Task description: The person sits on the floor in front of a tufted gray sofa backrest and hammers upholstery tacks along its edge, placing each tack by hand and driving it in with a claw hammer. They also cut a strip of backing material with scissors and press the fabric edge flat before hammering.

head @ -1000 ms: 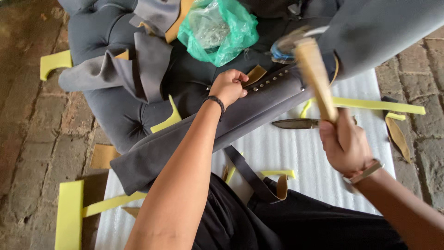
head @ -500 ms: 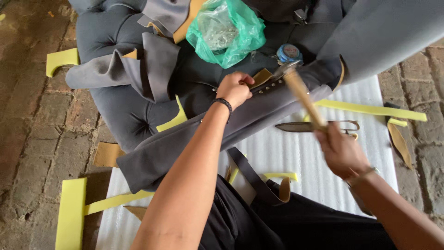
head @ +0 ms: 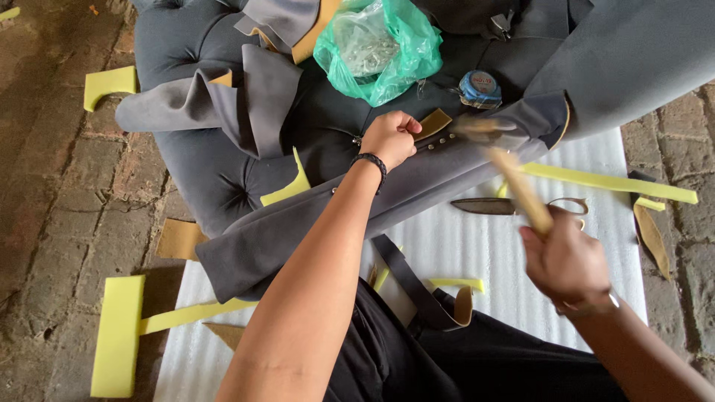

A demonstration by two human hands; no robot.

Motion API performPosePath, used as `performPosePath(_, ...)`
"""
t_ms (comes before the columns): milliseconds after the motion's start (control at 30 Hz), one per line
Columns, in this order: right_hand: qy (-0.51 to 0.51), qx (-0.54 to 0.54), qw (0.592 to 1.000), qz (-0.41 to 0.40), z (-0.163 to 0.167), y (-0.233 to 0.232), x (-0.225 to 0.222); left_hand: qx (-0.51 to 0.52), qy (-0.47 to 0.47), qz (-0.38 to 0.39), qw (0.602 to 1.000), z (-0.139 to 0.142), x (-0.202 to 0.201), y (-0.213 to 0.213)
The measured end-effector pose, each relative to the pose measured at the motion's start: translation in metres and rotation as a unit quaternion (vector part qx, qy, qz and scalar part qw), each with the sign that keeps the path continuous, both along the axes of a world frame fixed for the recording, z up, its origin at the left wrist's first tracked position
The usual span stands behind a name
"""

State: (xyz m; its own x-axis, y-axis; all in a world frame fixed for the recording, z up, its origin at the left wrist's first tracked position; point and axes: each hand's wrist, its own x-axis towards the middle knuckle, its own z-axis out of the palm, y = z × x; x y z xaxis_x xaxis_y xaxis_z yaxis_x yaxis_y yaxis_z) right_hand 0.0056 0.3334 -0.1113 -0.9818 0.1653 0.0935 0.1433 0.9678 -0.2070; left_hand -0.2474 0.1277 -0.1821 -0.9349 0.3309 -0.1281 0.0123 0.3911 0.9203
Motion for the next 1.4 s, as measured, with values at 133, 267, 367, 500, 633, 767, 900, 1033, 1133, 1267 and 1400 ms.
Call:
performPosePath(133, -0.134, 0.050, 0.989, -0.043, -0.006, 0.008, -0.009, -0.021, 0.042, 0.001, 0.999, 0.001, 0.002, 0.002)
performPosePath(267, 0.007, 0.018, 0.999, -0.026, -0.015, 0.010, 0.001, 0.002, -0.030, 0.000, 1.000, 0.003, 0.002, 0.002)
performPosePath(367, -0.134, -0.004, 0.991, -0.002, -0.019, 0.006, -0.001, 0.025, -0.019, 0.001, 1.000, 0.003, 0.003, 0.003)
performPosePath(500, -0.087, -0.273, 0.953, -0.101, -0.008, 0.010, -0.009, -0.017, 0.026, 0.005, 1.000, 0.003, 0.003, 0.003)
performPosePath(633, 0.001, -0.404, 0.905, -0.136, 0.022, 0.028, -0.008, -0.013, 0.027, 0.004, 1.000, 0.002, 0.002, 0.005)
performPosePath(767, -0.322, -0.282, 0.893, -0.135, 0.053, 0.039, -0.027, 0.000, -0.029, 0.009, 1.000, 0.003, 0.000, 0.004)
performPosePath(900, -0.322, -0.271, 0.898, -0.131, 0.075, 0.050, -0.039, -0.014, -0.004, -0.004, 1.000, 0.005, -0.001, 0.004)
performPosePath(1033, -0.210, -0.326, 0.907, -0.163, 0.070, 0.044, -0.040, 0.020, -0.028, 0.001, 0.999, 0.007, 0.003, 0.005)
performPosePath(1133, -0.312, -0.267, 0.896, -0.168, 0.068, 0.033, -0.041, -0.013, -0.024, 0.001, 1.000, 0.008, 0.004, 0.006)
performPosePath(1267, -0.235, -0.269, 0.922, -0.152, 0.082, 0.021, -0.040, 0.038, -0.067, 0.010, 0.997, 0.008, 0.004, 0.007)
performPosePath(1400, -0.227, -0.256, 0.925, -0.165, 0.078, 0.008, -0.039, -0.026, -0.002, 0.005, 1.000, 0.004, 0.003, 0.006)
